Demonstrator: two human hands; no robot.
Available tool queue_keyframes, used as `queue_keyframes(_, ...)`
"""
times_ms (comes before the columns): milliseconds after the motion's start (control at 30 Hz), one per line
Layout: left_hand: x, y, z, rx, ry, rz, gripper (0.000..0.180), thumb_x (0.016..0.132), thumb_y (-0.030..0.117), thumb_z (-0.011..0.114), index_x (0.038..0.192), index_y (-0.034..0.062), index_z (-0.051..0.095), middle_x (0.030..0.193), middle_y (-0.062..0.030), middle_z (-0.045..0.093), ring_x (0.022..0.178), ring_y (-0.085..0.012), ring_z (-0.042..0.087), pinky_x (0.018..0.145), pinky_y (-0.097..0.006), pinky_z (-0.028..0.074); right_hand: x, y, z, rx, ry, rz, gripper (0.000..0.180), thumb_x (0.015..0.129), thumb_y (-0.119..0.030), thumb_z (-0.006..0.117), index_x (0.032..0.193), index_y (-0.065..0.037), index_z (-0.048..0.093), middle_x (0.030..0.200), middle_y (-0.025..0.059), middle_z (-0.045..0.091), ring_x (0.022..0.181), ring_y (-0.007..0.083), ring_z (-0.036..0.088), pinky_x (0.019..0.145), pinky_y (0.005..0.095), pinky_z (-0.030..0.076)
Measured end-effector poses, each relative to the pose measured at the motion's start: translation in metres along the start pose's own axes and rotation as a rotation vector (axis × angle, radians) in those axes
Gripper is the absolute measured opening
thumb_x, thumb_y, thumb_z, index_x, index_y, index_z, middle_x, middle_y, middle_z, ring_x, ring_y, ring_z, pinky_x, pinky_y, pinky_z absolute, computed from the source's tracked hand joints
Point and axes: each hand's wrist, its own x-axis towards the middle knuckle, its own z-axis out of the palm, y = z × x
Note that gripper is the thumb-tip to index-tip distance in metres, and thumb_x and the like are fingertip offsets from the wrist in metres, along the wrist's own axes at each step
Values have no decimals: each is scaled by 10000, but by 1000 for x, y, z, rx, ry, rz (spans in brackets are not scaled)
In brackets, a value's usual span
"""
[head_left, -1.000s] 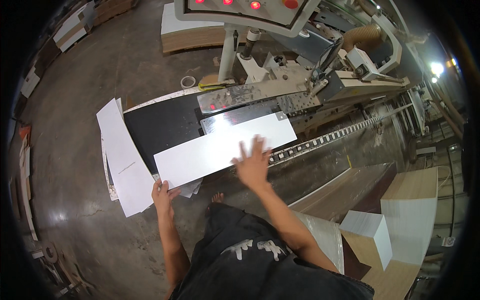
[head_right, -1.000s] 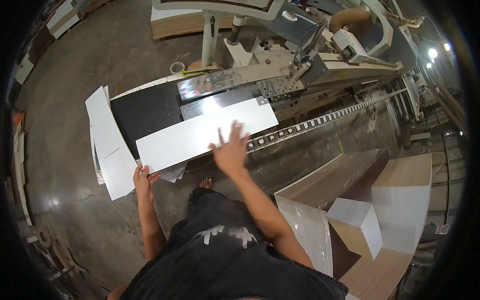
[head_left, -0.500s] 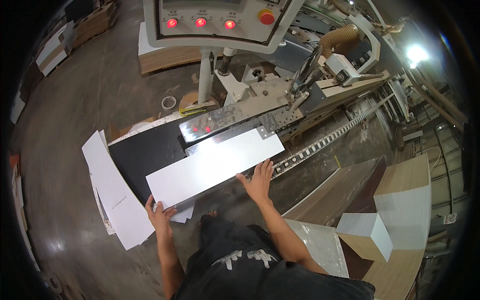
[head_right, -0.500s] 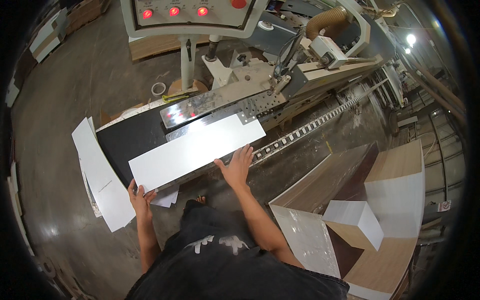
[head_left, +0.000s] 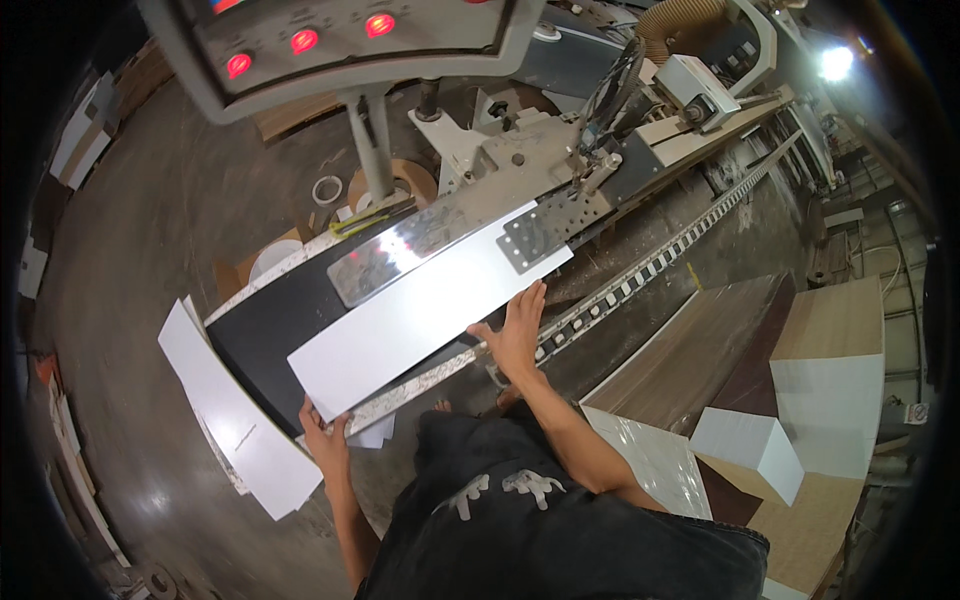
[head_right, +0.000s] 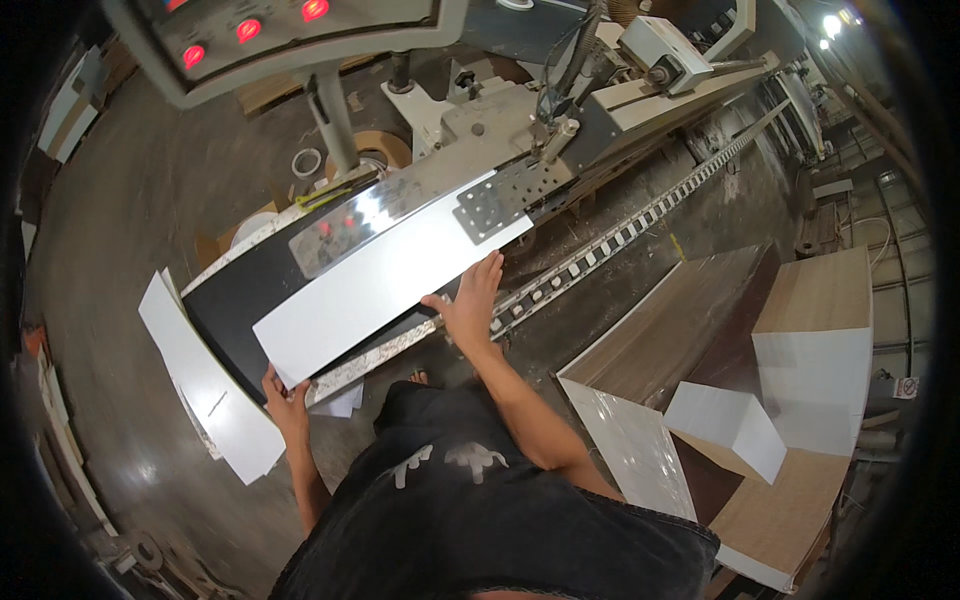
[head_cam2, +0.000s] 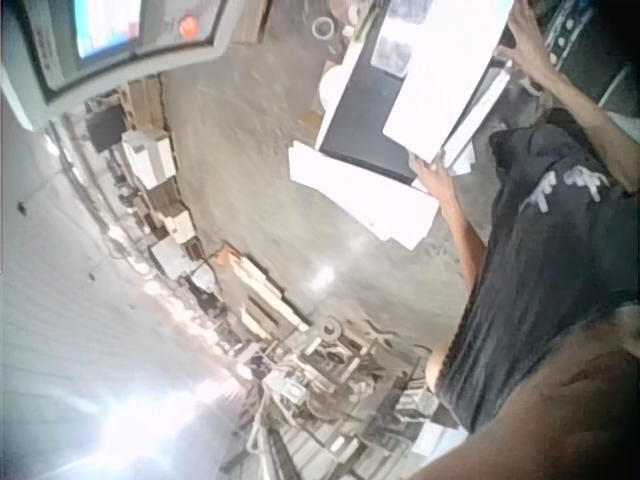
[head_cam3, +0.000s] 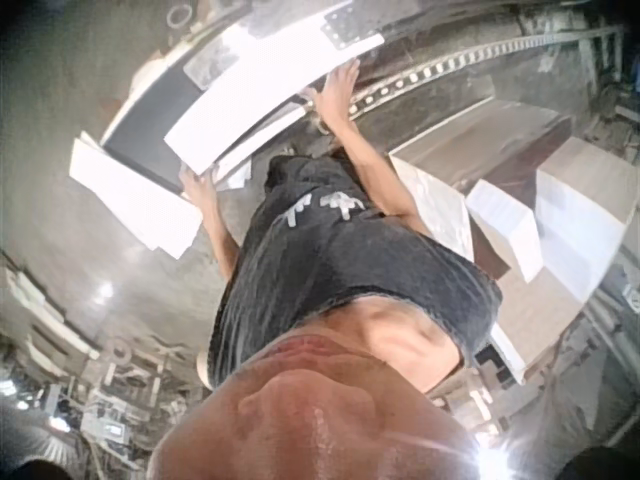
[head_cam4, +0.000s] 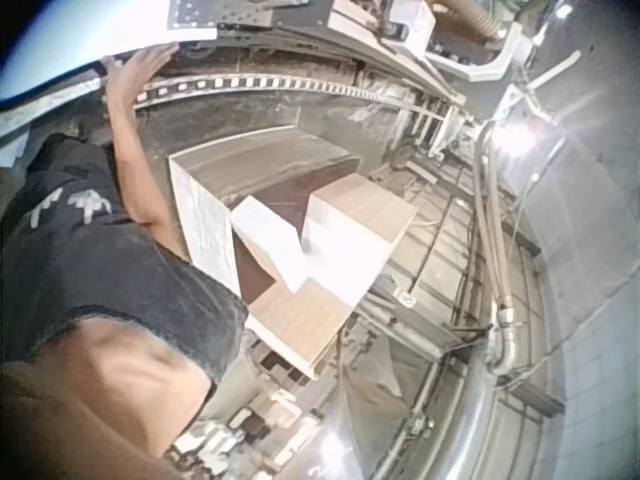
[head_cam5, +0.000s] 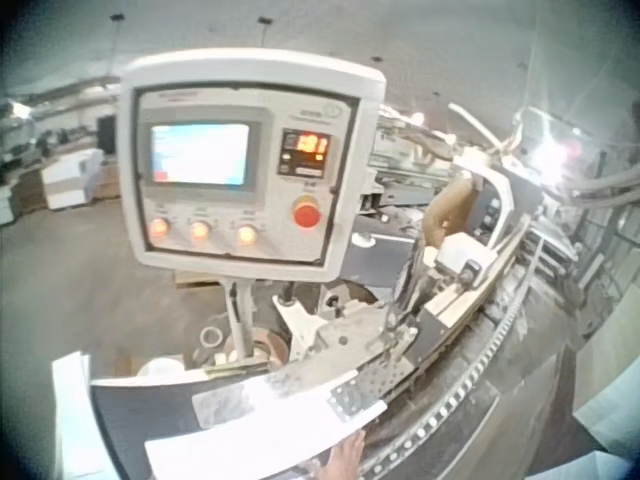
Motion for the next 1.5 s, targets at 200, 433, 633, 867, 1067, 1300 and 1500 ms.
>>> queue_keyframes(200, -6, 27, 56, 255, 92, 269, 704, 830, 77, 818, 1446, -35, 495, 1511, -218, 505, 1398, -372, 470, 1173, -452, 342, 31, 43, -28, 65, -6, 16, 1220, 785, -650, 770, 1388, 312, 323, 1576, 514, 67, 1517, 619, 66, 1240, 632, 146)
queue_keyframes(433, -4, 58, 121, 531, 99, 511, 722, 817, 144, 838, 1449, 12, 515, 1542, -227, 490, 1414, -410, 442, 1174, -520, 312, 71, 102, -55, 90, 29, 45, 1247, 728, -597, 812, 1410, 308, 291, 1595, 484, 94, 1524, 603, 84, 1253, 615, 148)
queue_keyframes(633, 18, 49, 170, 757, 79, 501, 801, 909, 601, 695, 1346, -51, 534, 1521, -239, 479, 1410, -441, 417, 1173, -623, 241, 113, 162, -71, 141, -57, 91, 1264, 757, -559, 836, 1507, 240, 207, 1623, 455, 64, 1545, 574, 26, 1276, 576, 128)
queue_keyframes(867, 43, 76, 252, 882, 24, 710, 900, 886, 798, 565, 1221, -37, 538, 1516, -256, 455, 1424, -465, 373, 1157, -654, 207, 76, 247, -136, 314, 369, 188, 358, 873, -25, 688, 1230, -39, 679, 1540, 206, 491, 1492, 413, 361, 1208, 483, 358)
queue_keyframes(1067, 45, 74, 325, 791, -49, 784, 959, 935, 779, 498, 1358, -79, 449, 1599, -323, 302, 1505, -509, 245, 1174, -724, 174, -155, 251, -129, 454, 109, 780, 495, 872, -479, 796, 1185, -101, 725, 1373, 164, 654, 1317, 371, 571, 1107, 453, 445)
queue_keyframes(1300, 5, 126, 334, 597, -515, 762, 723, 951, 362, 712, 1461, -76, 445, 1595, -352, 274, 1485, -513, 253, 1207, -617, 215, -495, 172, -65, 678, -638, 1519, 830, 922, -750, 568, 1426, -93, 638, 1444, 168, 622, 1342, 333, 573, 1141, 450, 428)
queue_keyframes(1500, -171, 207, 393, 12, -1156, 745, 391, 983, 174, 661, 1318, -23, 622, 1359, -213, 616, 1315, -369, 554, 1130, -455, 407, -632, 126, -25, 926, -180, 1892, 711, 968, -632, 586, 1434, -97, 630, 1427, 158, 637, 1309, 319, 597, 1120, 439, 449)
